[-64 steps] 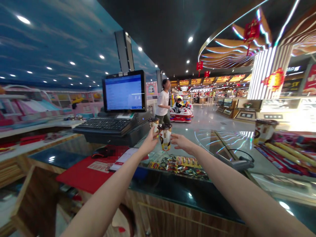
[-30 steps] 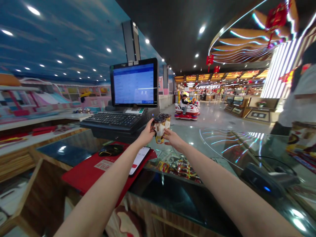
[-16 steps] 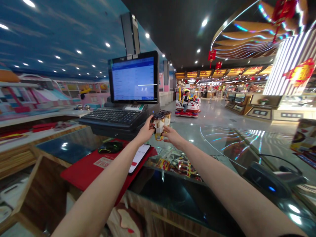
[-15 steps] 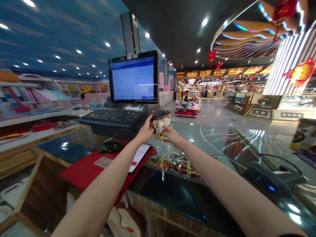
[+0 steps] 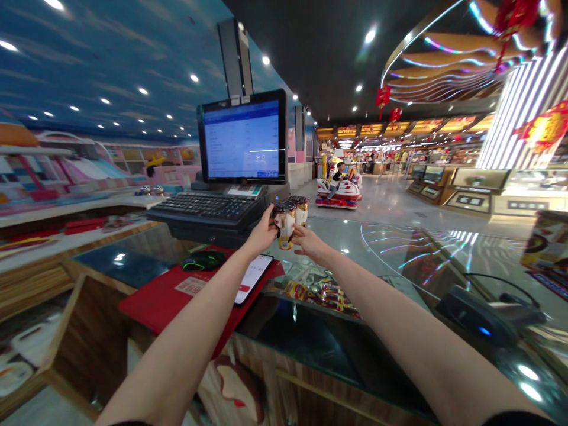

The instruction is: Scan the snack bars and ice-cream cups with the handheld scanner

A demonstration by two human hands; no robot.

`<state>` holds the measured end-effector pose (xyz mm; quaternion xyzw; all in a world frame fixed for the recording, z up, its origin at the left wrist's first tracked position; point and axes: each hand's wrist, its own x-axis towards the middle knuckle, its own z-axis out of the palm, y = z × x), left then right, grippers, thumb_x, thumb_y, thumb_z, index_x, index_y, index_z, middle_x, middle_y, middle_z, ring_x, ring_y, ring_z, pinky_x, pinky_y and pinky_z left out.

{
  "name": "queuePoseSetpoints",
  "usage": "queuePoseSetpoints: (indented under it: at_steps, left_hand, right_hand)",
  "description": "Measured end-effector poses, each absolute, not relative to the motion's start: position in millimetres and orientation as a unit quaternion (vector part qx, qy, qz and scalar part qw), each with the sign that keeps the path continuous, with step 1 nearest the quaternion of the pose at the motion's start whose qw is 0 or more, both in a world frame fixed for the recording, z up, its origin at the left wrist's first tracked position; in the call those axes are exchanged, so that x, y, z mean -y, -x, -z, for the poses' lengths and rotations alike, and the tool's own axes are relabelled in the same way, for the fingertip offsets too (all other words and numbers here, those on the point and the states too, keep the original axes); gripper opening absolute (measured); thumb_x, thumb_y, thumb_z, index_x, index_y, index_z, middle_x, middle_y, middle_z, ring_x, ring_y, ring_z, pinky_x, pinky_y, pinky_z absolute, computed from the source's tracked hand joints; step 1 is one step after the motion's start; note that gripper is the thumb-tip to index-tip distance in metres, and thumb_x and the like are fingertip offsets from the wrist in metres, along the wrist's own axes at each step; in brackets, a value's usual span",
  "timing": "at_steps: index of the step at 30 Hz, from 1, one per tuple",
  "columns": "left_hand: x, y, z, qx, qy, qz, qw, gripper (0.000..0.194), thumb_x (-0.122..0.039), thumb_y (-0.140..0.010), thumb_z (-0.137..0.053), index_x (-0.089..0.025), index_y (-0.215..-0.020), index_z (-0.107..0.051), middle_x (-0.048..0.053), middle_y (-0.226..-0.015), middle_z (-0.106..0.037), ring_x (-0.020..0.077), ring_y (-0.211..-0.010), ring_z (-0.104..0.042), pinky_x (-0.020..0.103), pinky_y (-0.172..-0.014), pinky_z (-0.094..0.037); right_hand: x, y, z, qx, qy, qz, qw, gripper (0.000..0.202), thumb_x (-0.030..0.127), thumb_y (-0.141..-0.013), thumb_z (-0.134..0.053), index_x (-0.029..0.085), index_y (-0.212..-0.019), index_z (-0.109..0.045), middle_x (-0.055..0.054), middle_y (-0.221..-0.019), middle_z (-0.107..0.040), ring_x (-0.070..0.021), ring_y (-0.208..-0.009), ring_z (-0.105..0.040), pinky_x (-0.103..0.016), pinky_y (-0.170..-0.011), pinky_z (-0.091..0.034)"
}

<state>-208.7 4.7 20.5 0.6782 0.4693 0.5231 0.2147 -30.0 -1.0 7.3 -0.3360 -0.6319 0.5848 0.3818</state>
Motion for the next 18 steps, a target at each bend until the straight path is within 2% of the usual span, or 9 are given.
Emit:
queuePoseSetpoints:
  at_steps: [6, 9, 12, 18]
  left_hand:
    - [8.1, 209.5, -19.5, -0.522, -0.632, -0.521, 0.239, 0.089, -0.007, -0.075, -0.058, -0.023, -0.154, -0.021, 0.020, -0.138, -0.054, 0.0208, -0.103, -0.066, 0.041, -0.095, -0.050]
    - [15.6, 207.3, -11.9, -0.565, -0.597, -0.520, 0.231, 0.083, -0.011, -0.079, -0.059, -0.021, -0.153, -0.023, 0.023, -0.142, -0.050, 0.0236, -0.107, -0.065, 0.039, -0.088, -0.053]
    - [20.3, 201.1, -3.1, -0.577, -0.592, -0.514, 0.229, 0.078, -0.013, -0.081, -0.059, -0.021, -0.151, -0.027, 0.020, -0.138, -0.054, 0.0221, -0.103, -0.066, 0.035, -0.084, -0.053]
    - [21.5, 178.5, 0.1, -0.585, -0.601, -0.505, 0.204, 0.069, -0.013, -0.082, -0.056, -0.022, -0.147, -0.033, 0.015, -0.132, -0.059, 0.0180, -0.093, -0.066, 0.030, -0.078, -0.054]
  right_hand:
    - [12.1, 23.1, -8.8, 0.646, 0.324, -0.583, 0.371, 0.071, 0.013, -0.071, -0.056, 0.035, -0.138, -0.048, 0.001, -0.147, -0.050, -0.0229, -0.126, -0.049, -0.045, -0.099, -0.042]
    - [18.2, 18.9, -9.9, 0.639, 0.335, -0.582, 0.375, 0.071, 0.013, -0.071, -0.057, 0.034, -0.139, -0.048, -0.001, -0.153, -0.043, -0.0230, -0.128, -0.048, -0.046, -0.101, -0.041]
    - [23.6, 14.8, -11.0, 0.634, 0.342, -0.583, 0.376, 0.075, 0.011, -0.073, -0.055, 0.033, -0.143, -0.044, -0.004, -0.156, -0.039, -0.0233, -0.131, -0.046, -0.046, -0.100, -0.042]
    - [33.4, -3.9, -18.1, 0.641, 0.342, -0.568, 0.387, 0.071, 0.012, -0.076, -0.057, 0.030, -0.143, -0.045, -0.007, -0.152, -0.044, -0.0235, -0.133, -0.044, -0.041, -0.098, -0.046]
